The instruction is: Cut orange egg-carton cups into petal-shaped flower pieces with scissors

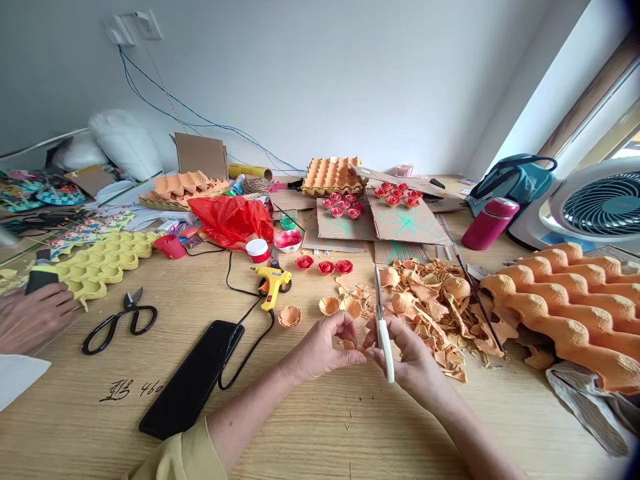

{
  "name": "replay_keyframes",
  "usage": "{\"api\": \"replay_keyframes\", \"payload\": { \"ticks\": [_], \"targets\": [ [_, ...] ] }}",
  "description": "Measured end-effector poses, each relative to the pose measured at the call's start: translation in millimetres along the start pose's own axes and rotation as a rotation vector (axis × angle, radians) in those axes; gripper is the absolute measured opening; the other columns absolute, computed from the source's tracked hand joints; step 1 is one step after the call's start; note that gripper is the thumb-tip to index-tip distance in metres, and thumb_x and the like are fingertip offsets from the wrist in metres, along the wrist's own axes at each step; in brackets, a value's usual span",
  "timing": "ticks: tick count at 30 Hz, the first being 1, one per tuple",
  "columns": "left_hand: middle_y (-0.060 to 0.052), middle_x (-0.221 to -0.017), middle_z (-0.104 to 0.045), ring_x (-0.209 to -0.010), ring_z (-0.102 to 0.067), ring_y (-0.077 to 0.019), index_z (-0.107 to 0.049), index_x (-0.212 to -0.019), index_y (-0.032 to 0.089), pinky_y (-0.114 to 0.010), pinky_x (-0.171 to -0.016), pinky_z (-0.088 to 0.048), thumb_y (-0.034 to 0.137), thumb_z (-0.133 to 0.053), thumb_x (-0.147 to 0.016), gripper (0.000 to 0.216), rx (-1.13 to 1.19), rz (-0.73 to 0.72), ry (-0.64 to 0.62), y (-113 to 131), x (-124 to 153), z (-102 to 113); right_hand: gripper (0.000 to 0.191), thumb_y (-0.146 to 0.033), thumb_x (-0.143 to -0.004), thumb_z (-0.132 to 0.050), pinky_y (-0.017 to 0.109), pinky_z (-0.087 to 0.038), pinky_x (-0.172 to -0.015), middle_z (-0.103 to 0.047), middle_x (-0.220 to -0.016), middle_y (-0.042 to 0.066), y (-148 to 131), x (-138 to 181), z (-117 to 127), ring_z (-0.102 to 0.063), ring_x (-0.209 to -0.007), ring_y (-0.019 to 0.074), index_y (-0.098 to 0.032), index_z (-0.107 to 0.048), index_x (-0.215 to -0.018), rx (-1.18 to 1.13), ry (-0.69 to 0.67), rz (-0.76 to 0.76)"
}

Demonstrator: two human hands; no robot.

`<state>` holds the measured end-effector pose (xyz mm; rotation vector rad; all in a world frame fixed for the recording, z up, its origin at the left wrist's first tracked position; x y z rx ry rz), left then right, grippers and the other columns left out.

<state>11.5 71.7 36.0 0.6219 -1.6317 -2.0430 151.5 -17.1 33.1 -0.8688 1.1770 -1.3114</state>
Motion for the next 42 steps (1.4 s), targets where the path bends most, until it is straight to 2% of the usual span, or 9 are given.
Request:
{"api": "replay_keyframes", "payload": {
  "ticks": [5, 8, 10, 16, 21, 28, 33, 39, 42],
  "targets": [
    [-0.001, -0.088, -0.061, -0.085, -0.057, -0.0165, -0.057, -0.097, 0.018, -0.032, -0.084, -0.045, 0.032, -0.086, -0.067, 0.044, 0.037, -0.018, -0.04, -1, 2, -4, 0.023, -0.038, -0.085, -0.073, 0.031, -0.048, -0.078, -0.062, -0.087, 0.0, 3, 0, -4, -0.058, -0.082, 0.0183, -0.023, -0.059, -0.097, -0.03, 0.01, -0.008],
    [-0.005, -0.104, -0.065, -0.102, -0.06, -0.022, -0.056, -0.117, 0.021, -0.036, -0.097, -0.043, 0.022, -0.086, -0.065, 0.06, 0.074, -0.033, -0.07, -1, 5, -10, 0.032, -0.045, -0.084, -0.073, 0.029, -0.048, -0.068, -0.06, -0.085, 0.0, 10, -1, -2, -0.057, -0.076, 0.0175, -0.024, -0.056, -0.101, -0.14, 0.038, -0.045],
    [-0.007, -0.113, -0.065, -0.109, -0.06, -0.0231, -0.055, -0.122, 0.023, -0.036, -0.099, -0.043, 0.016, -0.082, -0.068, 0.061, 0.15, -0.028, -0.065, -2, 5, -13, 0.038, -0.049, -0.081, -0.074, 0.028, -0.046, -0.061, -0.059, -0.082, -0.001, 14, -1, -1, -0.054, -0.069, 0.0161, -0.025, -0.054, -0.102, -0.211, 0.057, -0.074],
    [-0.005, -0.107, -0.066, -0.101, -0.063, -0.0181, -0.055, -0.116, 0.024, -0.03, -0.089, -0.046, 0.019, -0.082, -0.072, 0.052, 0.559, 0.051, -0.043, -10, 0, -15, 0.046, -0.051, -0.072, -0.081, 0.026, -0.044, -0.056, -0.059, -0.082, 0.0, 14, -3, 2, -0.052, -0.066, 0.0148, -0.024, -0.057, -0.1, -0.276, 0.159, -0.102],
    [-0.005, -0.104, -0.068, -0.097, -0.064, -0.0174, -0.056, -0.121, 0.022, -0.03, -0.086, -0.045, 0.024, -0.086, -0.068, 0.061, 0.689, 0.117, 0.017, -17, -1, -15, 0.043, -0.043, -0.074, -0.083, 0.025, -0.043, -0.059, -0.057, -0.083, -0.002, 12, -3, -1, -0.051, -0.068, 0.0134, -0.025, -0.057, -0.103, -0.335, 0.158, -0.093],
    [-0.006, -0.104, -0.071, -0.1, -0.066, -0.0182, -0.055, -0.121, 0.023, -0.033, -0.094, -0.043, 0.023, -0.086, -0.071, 0.059, 0.732, 0.096, 0.07, -18, 1, -21, 0.039, -0.051, -0.084, -0.072, 0.028, -0.048, -0.062, -0.058, -0.084, 0.001, 15, -1, -4, -0.056, -0.072, 0.0171, -0.024, -0.052, -0.104, -0.203, 0.178, -0.046],
    [-0.006, -0.102, -0.073, -0.102, -0.067, -0.0213, -0.055, -0.122, 0.024, -0.035, -0.096, -0.043, 0.024, -0.085, -0.071, 0.059, 0.717, 0.089, 0.108, -15, 2, -22, 0.033, -0.048, -0.088, -0.069, 0.031, -0.051, -0.071, -0.059, -0.09, 0.002, 12, 0, -3, -0.057, -0.082, 0.0192, -0.025, -0.052, -0.104, -0.097, 0.185, 0.025],
    [-0.004, -0.098, -0.072, -0.093, -0.064, -0.0175, -0.062, -0.115, 0.023, -0.029, -0.087, -0.043, 0.026, -0.087, -0.068, 0.054, 0.757, 0.095, 0.2, -15, 1, -14, 0.027, -0.047, -0.089, -0.065, 0.03, -0.05, -0.071, -0.058, -0.085, 0.001, 0, 0, -1, -0.055, -0.078, 0.0182, -0.023, -0.054, -0.096, -0.029, 0.171, 0.071],
    [0.0, -0.092, -0.07, -0.08, -0.059, -0.0117, -0.062, -0.115, 0.024, -0.024, -0.075, -0.042, 0.024, -0.087, -0.067, 0.054, 0.807, 0.1, 0.258, -17, 0, -6, 0.029, -0.05, -0.09, -0.061, 0.029, -0.047, -0.065, -0.057, -0.079, 0.0, -2, 0, 0, -0.052, -0.072, 0.0173, -0.022, -0.055, -0.09, 0.015, 0.133, 0.017]
  ]
}}
Point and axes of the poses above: each hand's wrist, its own x-axis away from the middle knuckle, its own z-axis out of the back of the hand, y = z × x, the point moved 5 cm from there along -x, towards the middle knuckle
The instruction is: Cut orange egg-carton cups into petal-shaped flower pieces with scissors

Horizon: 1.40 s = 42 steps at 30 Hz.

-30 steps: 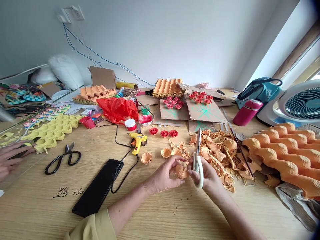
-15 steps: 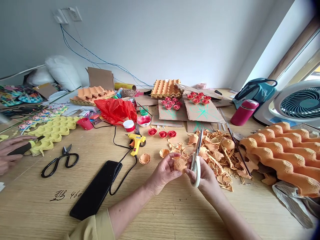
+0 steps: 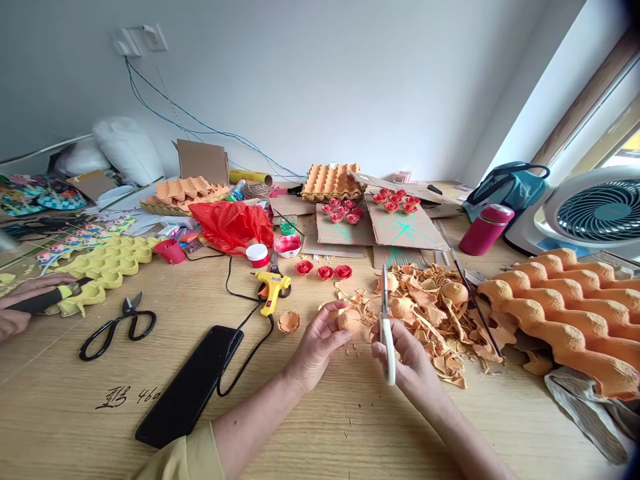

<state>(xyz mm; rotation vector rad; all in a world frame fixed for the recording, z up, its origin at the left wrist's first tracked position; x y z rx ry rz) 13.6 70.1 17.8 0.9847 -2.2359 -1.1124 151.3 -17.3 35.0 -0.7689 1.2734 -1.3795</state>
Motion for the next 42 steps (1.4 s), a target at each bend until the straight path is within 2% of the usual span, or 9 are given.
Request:
{"api": "replay_keyframes", "payload": {
  "ticks": [4, 9, 12, 24, 31, 36, 42],
  "targets": [
    [0.003, -0.088, -0.064, -0.069, -0.052, -0.0064, -0.064, -0.112, 0.024, -0.021, -0.069, -0.041, 0.023, -0.086, -0.068, 0.049, 0.08, -0.033, 0.035, 7, -3, 6, 0.03, -0.048, -0.093, -0.054, 0.027, -0.042, -0.06, -0.053, -0.071, -0.001, 1, 0, -4, -0.049, -0.067, 0.0159, -0.021, -0.054, -0.079, 0.103, -0.097, -0.04],
    [0.006, -0.076, -0.058, -0.065, -0.05, -0.0052, -0.066, -0.111, 0.026, -0.02, -0.07, -0.043, 0.024, -0.085, -0.069, 0.046, 0.101, -0.038, 0.085, 10, -3, 9, 0.027, -0.041, -0.092, -0.052, 0.031, -0.041, -0.065, -0.056, -0.071, 0.0, -2, 2, -11, -0.05, -0.068, 0.0179, -0.022, -0.05, -0.074, 0.4, -0.166, 0.057],
    [0.006, -0.075, -0.057, -0.065, -0.051, -0.0053, -0.066, -0.11, 0.026, -0.02, -0.069, -0.044, 0.024, -0.085, -0.069, 0.046, 0.108, -0.043, 0.092, 11, -2, 10, 0.027, -0.039, -0.092, -0.052, 0.032, -0.041, -0.066, -0.057, -0.07, 0.0, -4, 3, -13, -0.052, -0.07, 0.0192, -0.023, -0.045, -0.072, 0.483, -0.177, 0.088],
    [0.004, -0.084, -0.066, -0.07, -0.054, -0.0072, -0.068, -0.107, 0.026, -0.022, -0.073, -0.042, 0.025, -0.087, -0.067, 0.044, 0.039, -0.075, 0.068, 17, -1, 8, 0.023, -0.034, -0.092, -0.053, 0.037, -0.043, -0.075, -0.06, -0.075, 0.002, -5, 3, -13, -0.056, -0.076, 0.0224, -0.024, -0.04, -0.076, 0.626, -0.202, 0.143],
    [0.0, -0.104, -0.07, -0.092, -0.06, -0.0135, -0.07, -0.102, 0.024, -0.026, -0.087, -0.043, 0.024, -0.085, -0.069, 0.036, -0.058, -0.172, 0.021, 20, -2, 6, 0.019, -0.031, -0.093, -0.052, 0.039, -0.043, -0.079, -0.059, -0.075, 0.001, -8, 3, -13, -0.058, -0.077, 0.0229, -0.024, -0.04, -0.079, 0.666, -0.215, 0.192],
    [0.0, -0.101, -0.071, -0.096, -0.06, -0.0135, -0.068, -0.101, 0.023, -0.026, -0.09, -0.042, 0.024, -0.083, -0.073, 0.032, -0.087, -0.165, -0.016, 18, -3, 6, 0.02, -0.031, -0.092, -0.053, 0.041, -0.042, -0.083, -0.058, -0.074, 0.0, -8, 3, -12, -0.056, -0.071, 0.0211, -0.024, -0.039, -0.079, 0.683, -0.21, 0.241],
    [0.0, -0.097, -0.07, -0.091, -0.06, -0.0129, -0.066, -0.101, 0.022, -0.026, -0.088, -0.043, 0.023, -0.082, -0.075, 0.031, -0.118, -0.165, -0.049, 17, 0, 3, 0.02, -0.034, -0.094, -0.048, 0.04, -0.044, -0.078, -0.061, -0.078, 0.003, -11, 3, -12, -0.058, -0.079, 0.0242, -0.024, -0.04, -0.079, 0.626, -0.224, 0.248]
  ]
}}
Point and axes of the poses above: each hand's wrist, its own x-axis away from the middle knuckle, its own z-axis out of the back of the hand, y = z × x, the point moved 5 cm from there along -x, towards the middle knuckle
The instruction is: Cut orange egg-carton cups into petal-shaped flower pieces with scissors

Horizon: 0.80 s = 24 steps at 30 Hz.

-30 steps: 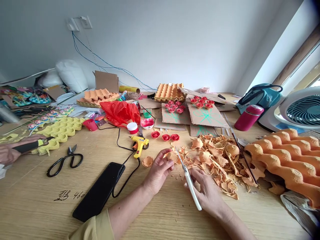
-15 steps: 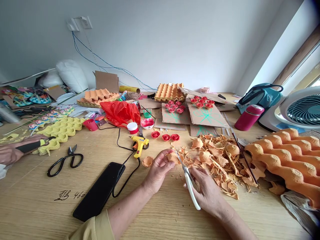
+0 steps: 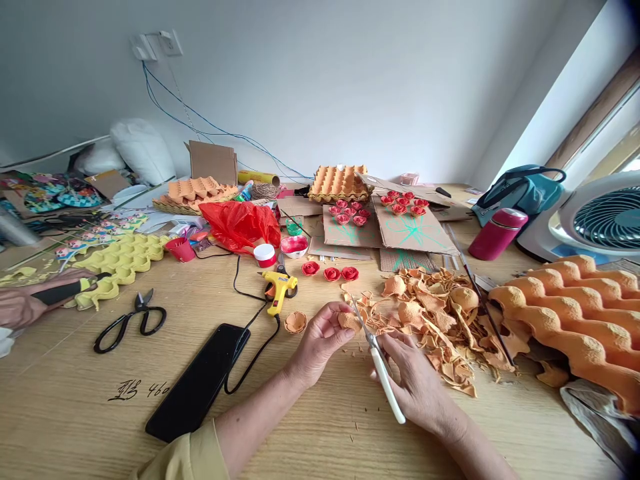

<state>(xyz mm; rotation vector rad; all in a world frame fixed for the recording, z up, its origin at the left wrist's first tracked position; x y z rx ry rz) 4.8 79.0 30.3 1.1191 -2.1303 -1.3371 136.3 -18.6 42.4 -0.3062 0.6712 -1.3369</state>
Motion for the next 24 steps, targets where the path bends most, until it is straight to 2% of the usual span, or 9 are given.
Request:
{"api": "replay_keyframes", "payload": {
  "ticks": [4, 10, 18, 24],
  "targets": [
    [0.0, -0.1, -0.07, -0.094, -0.061, -0.0134, -0.064, -0.105, 0.023, -0.026, -0.09, -0.042, 0.023, -0.082, -0.074, 0.035, -0.004, -0.01, -0.04, 2.1, 1.8, -5.3, 0.019, -0.038, -0.094, -0.047, 0.042, -0.045, -0.08, -0.063, -0.085, 0.006, -0.7, 0.4, -0.6, -0.059, -0.085, 0.0264, -0.024, -0.042, -0.083, -0.039, -0.013, 0.013],
    [-0.001, -0.103, -0.07, -0.096, -0.062, -0.0145, -0.063, -0.106, 0.023, -0.028, -0.091, -0.044, 0.022, -0.081, -0.076, 0.036, -0.026, -0.039, -0.065, 6.2, 2.0, -8.7, 0.021, -0.042, -0.095, -0.044, 0.045, -0.045, -0.083, -0.063, -0.085, 0.006, -2.2, 0.5, 0.1, -0.06, -0.084, 0.0266, -0.024, -0.043, -0.086, -0.03, -0.002, 0.049],
    [0.001, -0.102, -0.07, -0.094, -0.061, -0.0118, -0.062, -0.107, 0.024, -0.024, -0.089, -0.044, 0.019, -0.08, -0.077, 0.035, -0.007, -0.041, -0.088, 6.1, 0.8, -8.5, 0.017, -0.037, -0.093, -0.046, 0.047, -0.044, -0.086, -0.062, -0.085, 0.006, -3.2, 0.7, 2.1, -0.06, -0.091, 0.0288, -0.024, -0.042, -0.085, -0.048, 0.028, 0.075],
    [0.001, -0.101, -0.07, -0.094, -0.061, -0.0127, -0.06, -0.111, 0.025, -0.026, -0.091, -0.043, 0.022, -0.08, -0.076, 0.04, 0.014, 0.006, -0.08, 3.5, 2.3, -7.7, 0.016, -0.033, -0.091, -0.047, 0.047, -0.043, -0.089, -0.059, -0.08, 0.003, -5.1, 0.4, 3.5, -0.058, -0.088, 0.0259, -0.025, -0.04, -0.081, -0.091, 0.044, 0.086]
  ]
}}
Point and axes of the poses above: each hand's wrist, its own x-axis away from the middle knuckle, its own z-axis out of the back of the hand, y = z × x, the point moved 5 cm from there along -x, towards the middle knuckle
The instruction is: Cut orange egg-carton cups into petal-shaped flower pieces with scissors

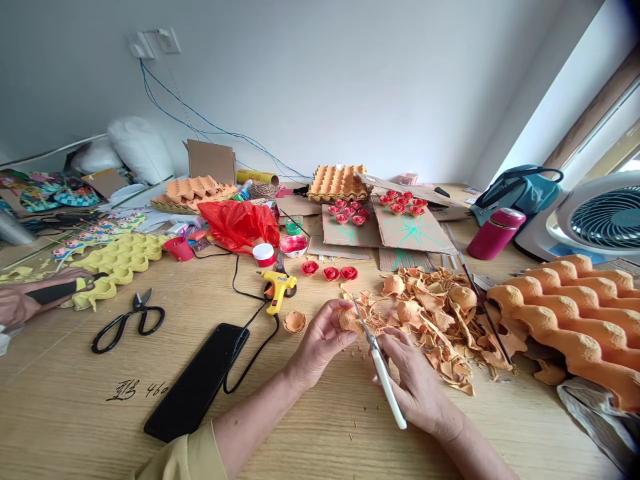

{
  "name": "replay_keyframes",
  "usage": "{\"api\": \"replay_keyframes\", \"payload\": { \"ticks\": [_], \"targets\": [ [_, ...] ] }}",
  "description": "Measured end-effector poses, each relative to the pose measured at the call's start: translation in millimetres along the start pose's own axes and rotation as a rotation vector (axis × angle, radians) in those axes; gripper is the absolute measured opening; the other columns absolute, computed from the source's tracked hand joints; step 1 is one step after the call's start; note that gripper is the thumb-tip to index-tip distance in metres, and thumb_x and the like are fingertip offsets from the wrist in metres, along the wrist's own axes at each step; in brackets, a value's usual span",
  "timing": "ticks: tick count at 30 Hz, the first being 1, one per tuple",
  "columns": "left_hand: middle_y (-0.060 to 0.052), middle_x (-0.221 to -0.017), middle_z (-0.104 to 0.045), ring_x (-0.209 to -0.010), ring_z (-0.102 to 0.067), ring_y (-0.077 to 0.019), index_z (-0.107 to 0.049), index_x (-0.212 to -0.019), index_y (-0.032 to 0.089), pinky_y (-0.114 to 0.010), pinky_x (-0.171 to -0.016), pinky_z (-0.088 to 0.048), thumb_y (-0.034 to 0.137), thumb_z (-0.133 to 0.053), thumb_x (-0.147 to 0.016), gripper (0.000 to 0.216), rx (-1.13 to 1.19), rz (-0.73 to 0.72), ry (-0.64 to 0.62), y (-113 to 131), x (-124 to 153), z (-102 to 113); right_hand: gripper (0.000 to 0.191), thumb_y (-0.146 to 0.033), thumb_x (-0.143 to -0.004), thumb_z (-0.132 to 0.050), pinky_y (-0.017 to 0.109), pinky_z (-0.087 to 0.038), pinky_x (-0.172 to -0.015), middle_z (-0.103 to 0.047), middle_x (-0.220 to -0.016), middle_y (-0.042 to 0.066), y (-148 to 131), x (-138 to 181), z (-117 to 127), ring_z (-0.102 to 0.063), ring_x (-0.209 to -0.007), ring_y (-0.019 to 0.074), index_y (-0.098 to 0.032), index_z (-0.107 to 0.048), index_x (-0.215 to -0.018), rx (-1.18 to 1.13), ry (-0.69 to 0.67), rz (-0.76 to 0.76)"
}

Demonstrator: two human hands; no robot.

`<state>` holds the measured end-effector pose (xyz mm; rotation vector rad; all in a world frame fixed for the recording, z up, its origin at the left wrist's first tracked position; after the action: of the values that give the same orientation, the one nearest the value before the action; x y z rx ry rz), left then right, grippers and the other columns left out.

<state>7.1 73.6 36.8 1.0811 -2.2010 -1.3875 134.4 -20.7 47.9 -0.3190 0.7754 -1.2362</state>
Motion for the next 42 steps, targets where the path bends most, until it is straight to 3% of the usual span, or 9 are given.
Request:
{"api": "replay_keyframes", "payload": {
  "ticks": [15, 25, 30, 42],
  "targets": [
    [0.0, -0.1, -0.071, -0.095, -0.062, -0.0136, -0.058, -0.113, 0.025, -0.029, -0.092, -0.044, 0.021, -0.08, -0.078, 0.042, 0.006, -0.007, 0.051, 3, -1, 5, 0.025, -0.032, -0.095, -0.045, 0.038, -0.042, -0.074, -0.047, -0.069, -0.002, 0, 1, 1, -0.044, -0.066, 0.0183, -0.025, -0.033, -0.075, 0.011, 0.031, 0.02],
    [-0.001, -0.096, -0.068, -0.092, -0.063, -0.0145, -0.059, -0.108, 0.023, -0.03, -0.091, -0.047, 0.022, -0.081, -0.077, 0.038, -0.113, -0.024, -0.032, 15, -4, 1, 0.015, -0.028, -0.091, -0.048, 0.045, -0.043, -0.086, -0.055, -0.076, 0.0, -2, 1, 3, -0.052, -0.071, 0.0207, -0.025, -0.036, -0.081, 0.106, 0.052, 0.056],
    [-0.002, -0.097, -0.068, -0.094, -0.064, -0.0156, -0.058, -0.107, 0.021, -0.032, -0.092, -0.048, 0.021, -0.081, -0.077, 0.038, -0.179, -0.048, -0.069, 22, -6, 2, 0.02, -0.029, -0.09, -0.052, 0.048, -0.039, -0.093, -0.05, -0.074, -0.003, 2, 2, 1, -0.049, -0.068, 0.0184, -0.024, -0.035, -0.081, 0.108, 0.02, 0.057],
    [-0.001, -0.096, -0.07, -0.093, -0.064, -0.0149, -0.051, -0.119, 0.024, -0.031, -0.091, -0.045, 0.022, -0.078, -0.08, 0.047, -0.103, -0.011, -0.058, 17, -7, 8, 0.023, -0.027, -0.091, -0.051, 0.041, -0.041, -0.083, -0.048, -0.07, -0.004, 0, 3, 3, -0.047, -0.066, 0.0177, -0.024, -0.033, -0.076, 0.137, 0.03, 0.051]
  ]
}}
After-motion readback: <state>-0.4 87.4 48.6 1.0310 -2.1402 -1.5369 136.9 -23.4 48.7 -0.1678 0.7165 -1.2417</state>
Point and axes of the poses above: each hand's wrist, its own x-axis away from the middle knuckle, its own z-axis out of the back of the hand, y = z × x, the point moved 5 cm from there along -x, towards the middle knuckle
